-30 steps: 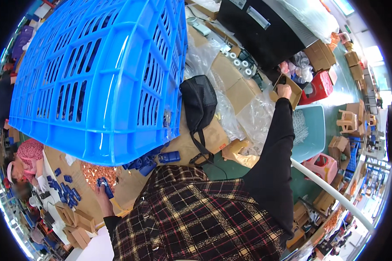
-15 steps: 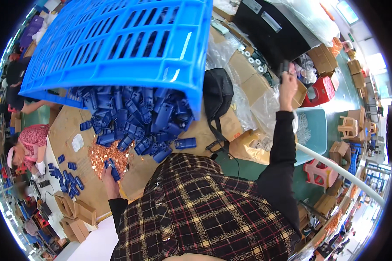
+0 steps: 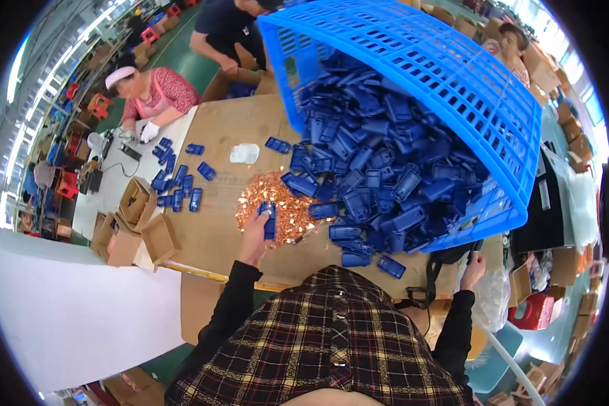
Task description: The recorder is assembling small electronic components by inserting metal contacts into blue plastic housings at a workbench.
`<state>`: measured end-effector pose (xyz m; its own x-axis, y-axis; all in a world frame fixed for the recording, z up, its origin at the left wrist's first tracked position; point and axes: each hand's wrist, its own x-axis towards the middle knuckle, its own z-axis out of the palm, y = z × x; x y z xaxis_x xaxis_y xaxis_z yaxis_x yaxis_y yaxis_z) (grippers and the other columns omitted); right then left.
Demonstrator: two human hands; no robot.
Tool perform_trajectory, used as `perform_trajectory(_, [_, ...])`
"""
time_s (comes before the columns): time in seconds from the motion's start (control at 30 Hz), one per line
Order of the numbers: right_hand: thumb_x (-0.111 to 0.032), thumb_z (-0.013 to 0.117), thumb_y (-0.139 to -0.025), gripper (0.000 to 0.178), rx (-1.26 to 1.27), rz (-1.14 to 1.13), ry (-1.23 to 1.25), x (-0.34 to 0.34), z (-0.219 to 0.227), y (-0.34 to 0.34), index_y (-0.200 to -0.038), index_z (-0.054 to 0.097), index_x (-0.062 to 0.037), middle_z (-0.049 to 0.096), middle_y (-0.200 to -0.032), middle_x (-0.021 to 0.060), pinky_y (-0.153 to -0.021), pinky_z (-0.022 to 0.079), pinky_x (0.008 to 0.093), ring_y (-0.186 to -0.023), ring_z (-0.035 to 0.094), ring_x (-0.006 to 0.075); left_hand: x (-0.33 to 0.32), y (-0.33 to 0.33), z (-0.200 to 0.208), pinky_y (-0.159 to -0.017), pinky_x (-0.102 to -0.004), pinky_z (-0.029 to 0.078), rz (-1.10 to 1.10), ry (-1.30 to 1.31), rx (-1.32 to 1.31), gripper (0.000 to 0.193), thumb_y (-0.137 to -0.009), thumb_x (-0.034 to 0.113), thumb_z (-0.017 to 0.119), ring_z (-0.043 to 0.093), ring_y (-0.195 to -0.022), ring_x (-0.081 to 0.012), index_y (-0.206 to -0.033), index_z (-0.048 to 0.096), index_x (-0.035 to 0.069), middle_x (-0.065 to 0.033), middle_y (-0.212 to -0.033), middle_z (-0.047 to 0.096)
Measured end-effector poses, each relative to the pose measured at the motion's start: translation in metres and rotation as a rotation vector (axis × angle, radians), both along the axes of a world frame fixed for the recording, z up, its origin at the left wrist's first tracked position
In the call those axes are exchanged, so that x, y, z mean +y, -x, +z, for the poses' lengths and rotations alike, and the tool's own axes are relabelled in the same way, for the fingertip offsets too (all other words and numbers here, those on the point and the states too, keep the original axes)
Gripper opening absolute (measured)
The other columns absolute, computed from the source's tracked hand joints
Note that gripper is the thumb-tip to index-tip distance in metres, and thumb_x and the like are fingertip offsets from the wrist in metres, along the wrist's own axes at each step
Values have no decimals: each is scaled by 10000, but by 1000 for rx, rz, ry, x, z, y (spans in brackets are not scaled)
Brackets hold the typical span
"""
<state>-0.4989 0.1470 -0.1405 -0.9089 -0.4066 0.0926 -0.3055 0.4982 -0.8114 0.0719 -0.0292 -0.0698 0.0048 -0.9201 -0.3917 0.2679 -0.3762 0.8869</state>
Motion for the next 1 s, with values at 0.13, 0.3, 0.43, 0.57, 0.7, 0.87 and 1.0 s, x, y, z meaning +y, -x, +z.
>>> perform_trajectory(0.13, [-249, 583, -777, 279, 125, 17, -102, -2, -3, 5, -721, 546, 21, 531, -620, 74, -576, 413, 325, -589, 484, 159, -12, 9, 31, -493, -244, 466, -76, 105, 154, 217, -863, 141, 471, 558, -579, -124, -1055, 497, 43, -64, -743, 579])
perform_trajectory(0.3, [-265, 585, -763, 281, 231, -18, -186, -9, -6, 2, -724, 572, 13, 562, -639, 93, -596, 426, 326, -602, 512, 177, -17, 12, 59, -491, -253, 471, -133, 239, 274, 204, -887, 114, 452, 565, -583, -147, -1079, 466, 46, -96, -775, 579])
perform_trajectory(0.43, [-267, 586, -756, 271, 226, -18, -215, -7, -3, 1, -731, 591, 3, 583, -656, 94, -599, 436, 318, -614, 543, 177, -15, 11, 63, -493, -256, 471, -163, 226, 249, 191, -887, 108, 443, 564, -582, -148, -1067, 466, 47, -102, -777, 578])
perform_trajectory(0.57, [-279, 583, -751, 288, 198, -29, -220, -4, 5, -4, -728, 598, 7, 589, -649, 90, -592, 439, 313, -604, 551, 178, -14, 12, 61, -489, -242, 463, -225, 251, 290, 197, -892, 132, 451, 563, -582, -123, -1072, 451, 52, -75, -790, 575])
perform_trajectory(0.7, [-284, 584, -741, 303, 160, -36, -221, -3, 15, -16, -735, 582, 19, 579, -658, 128, -631, 426, 369, -635, 550, 245, -18, 12, 59, -491, -240, 462, -254, 212, 349, 187, -890, 132, 455, 562, -580, -124, -1060, 454, 53, -76, -792, 576])
perform_trajectory(0.87, [-312, 584, -736, 352, 155, -36, -259, -3, 16, -17, -749, 610, 38, 604, -659, 122, -610, 440, 328, -622, 565, 199, -22, 9, 59, -493, -244, 456, -220, 219, 348, 190, -875, 103, 462, 553, -572, -138, -1057, 468, 50, -91, -771, 577])
perform_trajectory(1.0, [-311, 573, -759, 370, 278, -24, -290, 5, 7, -12, -780, 609, 57, 597, -664, 146, -638, 431, 372, -645, 560, 232, -19, 6, 49, -496, -222, 439, -151, 211, 272, 179, -882, 155, 482, 535, -571, -103, -1030, 478, 56, -53, -759, 565])
